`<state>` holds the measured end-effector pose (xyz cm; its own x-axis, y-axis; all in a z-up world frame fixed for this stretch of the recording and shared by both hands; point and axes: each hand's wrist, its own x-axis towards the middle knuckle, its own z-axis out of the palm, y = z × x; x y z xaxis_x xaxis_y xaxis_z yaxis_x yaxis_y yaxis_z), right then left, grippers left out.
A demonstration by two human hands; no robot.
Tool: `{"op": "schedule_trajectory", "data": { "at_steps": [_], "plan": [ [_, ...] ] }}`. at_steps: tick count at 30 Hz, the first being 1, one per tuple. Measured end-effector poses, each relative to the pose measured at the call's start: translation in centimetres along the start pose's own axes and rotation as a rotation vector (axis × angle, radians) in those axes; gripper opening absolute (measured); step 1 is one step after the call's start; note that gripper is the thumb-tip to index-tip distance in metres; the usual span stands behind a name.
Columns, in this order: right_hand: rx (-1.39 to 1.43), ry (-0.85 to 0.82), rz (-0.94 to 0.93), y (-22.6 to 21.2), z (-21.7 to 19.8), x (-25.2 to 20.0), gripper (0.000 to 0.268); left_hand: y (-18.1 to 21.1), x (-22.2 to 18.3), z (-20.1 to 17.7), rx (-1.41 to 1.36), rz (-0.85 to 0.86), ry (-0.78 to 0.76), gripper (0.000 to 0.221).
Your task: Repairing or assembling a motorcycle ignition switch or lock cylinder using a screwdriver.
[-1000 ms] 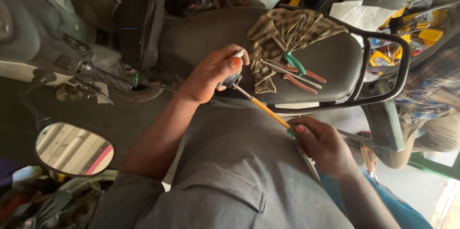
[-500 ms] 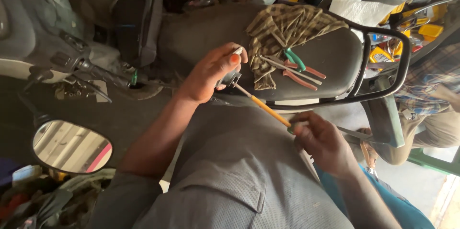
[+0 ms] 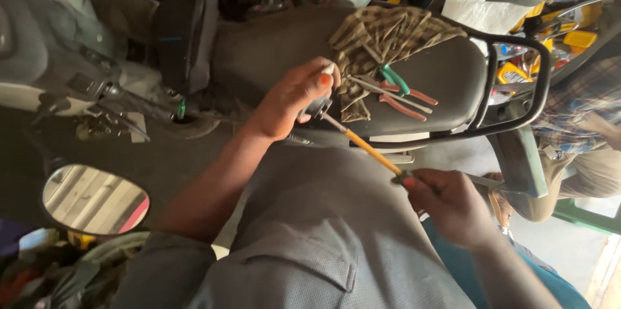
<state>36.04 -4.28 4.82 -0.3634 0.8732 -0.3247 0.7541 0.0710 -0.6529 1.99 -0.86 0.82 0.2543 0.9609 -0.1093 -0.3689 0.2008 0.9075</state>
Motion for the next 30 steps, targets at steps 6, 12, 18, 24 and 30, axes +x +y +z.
{"op": "schedule_trajectory", "data": {
  "at_steps": [6,12,18,24,30],
  "plan": [
    [0.455,-0.241,0.333,-3.6,-1.0,0.9,0.031,-0.9,0.9,-0.5,0.0,-0.001,-0.023,0.048],
    [-0.292,0.341,-0.322,-4.2,-0.6,0.4,0.029,-2.1,1.7,-0.3,-0.095,-0.102,0.072,0.05],
    [0.175,-0.211,0.31,4.9,2.4,1.8,0.032,-8.1,3.4,-1.7,-0.05,-0.171,0.021,0.048],
    [-0.103,-0.074,0.061,0.9,4.0,5.6,0.037,-16.4,5.3,-6.1,-0.26,-0.436,0.066,0.047],
    [-0.402,0.013,-0.183,-1.3,4.3,7.7,0.03,-22.6,5.6,-7.9,-0.485,-0.439,0.204,0.05]
  ]
}}
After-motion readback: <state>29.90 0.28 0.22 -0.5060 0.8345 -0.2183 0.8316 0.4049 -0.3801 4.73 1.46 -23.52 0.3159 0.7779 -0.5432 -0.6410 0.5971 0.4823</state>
